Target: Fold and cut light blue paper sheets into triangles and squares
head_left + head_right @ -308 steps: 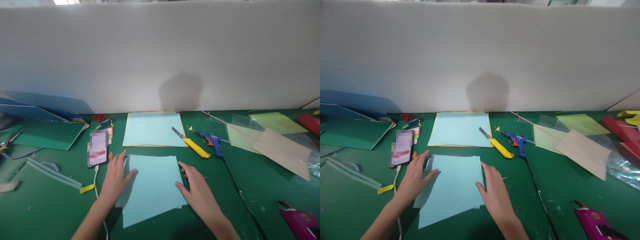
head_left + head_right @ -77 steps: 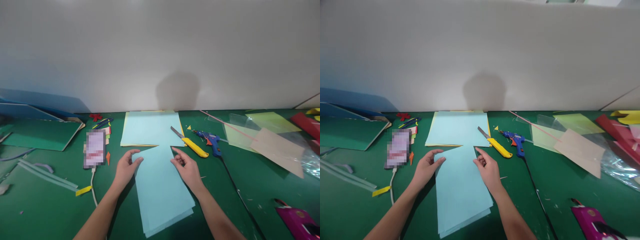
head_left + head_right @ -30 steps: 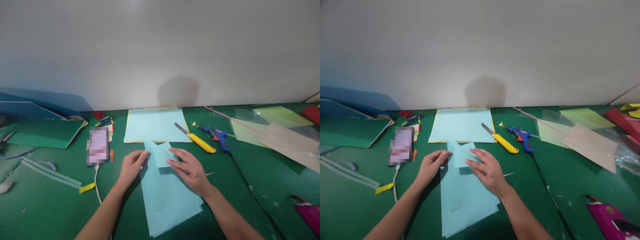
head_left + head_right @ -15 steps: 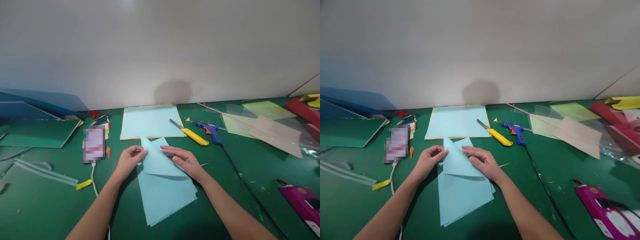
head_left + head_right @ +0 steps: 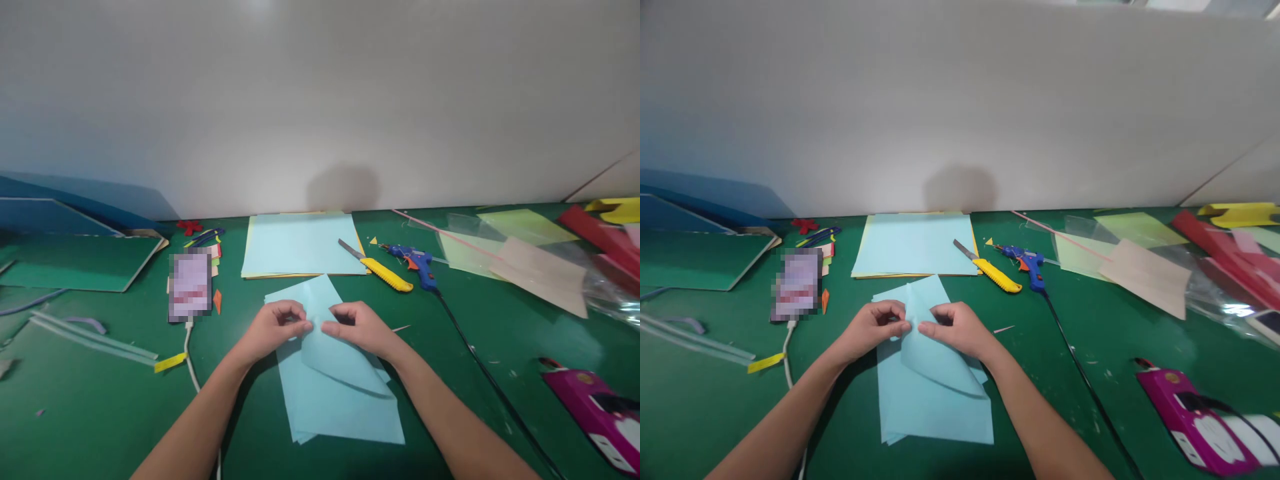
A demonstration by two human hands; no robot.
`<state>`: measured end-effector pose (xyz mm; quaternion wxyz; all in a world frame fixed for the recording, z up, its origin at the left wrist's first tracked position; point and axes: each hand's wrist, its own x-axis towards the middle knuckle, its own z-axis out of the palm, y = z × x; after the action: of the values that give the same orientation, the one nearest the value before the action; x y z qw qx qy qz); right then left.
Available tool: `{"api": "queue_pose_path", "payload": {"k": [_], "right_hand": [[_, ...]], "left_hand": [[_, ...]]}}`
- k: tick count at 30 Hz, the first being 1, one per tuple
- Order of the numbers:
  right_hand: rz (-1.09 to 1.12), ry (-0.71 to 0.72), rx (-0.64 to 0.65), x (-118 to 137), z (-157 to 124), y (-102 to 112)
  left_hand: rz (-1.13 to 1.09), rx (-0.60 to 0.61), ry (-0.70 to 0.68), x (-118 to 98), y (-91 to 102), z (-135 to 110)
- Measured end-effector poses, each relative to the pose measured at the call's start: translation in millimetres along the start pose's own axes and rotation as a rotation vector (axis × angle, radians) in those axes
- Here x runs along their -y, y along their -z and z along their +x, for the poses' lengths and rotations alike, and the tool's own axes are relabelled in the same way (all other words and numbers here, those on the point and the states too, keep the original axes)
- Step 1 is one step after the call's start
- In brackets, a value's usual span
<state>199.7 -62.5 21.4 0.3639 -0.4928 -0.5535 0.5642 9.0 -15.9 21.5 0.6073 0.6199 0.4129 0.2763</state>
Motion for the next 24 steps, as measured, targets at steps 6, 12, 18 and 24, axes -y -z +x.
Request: {"api": "queue_pose_path", "payload": {"k": [6,12,18,24], "right_hand": [[0.098,-0.076,-0.104,9.9,0.5,-4.1],[0.278,-0.156,-0.103,-1.9,1.7,-11.2],[0.376,-0.172,-0.074,-10.7,2.4,-6.5],[0.425,-0.200,-0.070,-7.0,2.3,-4.6]], "left_hand": [[-0.124,-0.109,0.047,-14.0,-4.9,-8.0],[-0.105,-0.121,0.188,-8.9,-11.0,-23.4],[-0.196,-0.159,0.183,-0.1,-14.7,-20.1],[-0.148,-0.122,0.141,4.2,-13.6,-20.0]]}}
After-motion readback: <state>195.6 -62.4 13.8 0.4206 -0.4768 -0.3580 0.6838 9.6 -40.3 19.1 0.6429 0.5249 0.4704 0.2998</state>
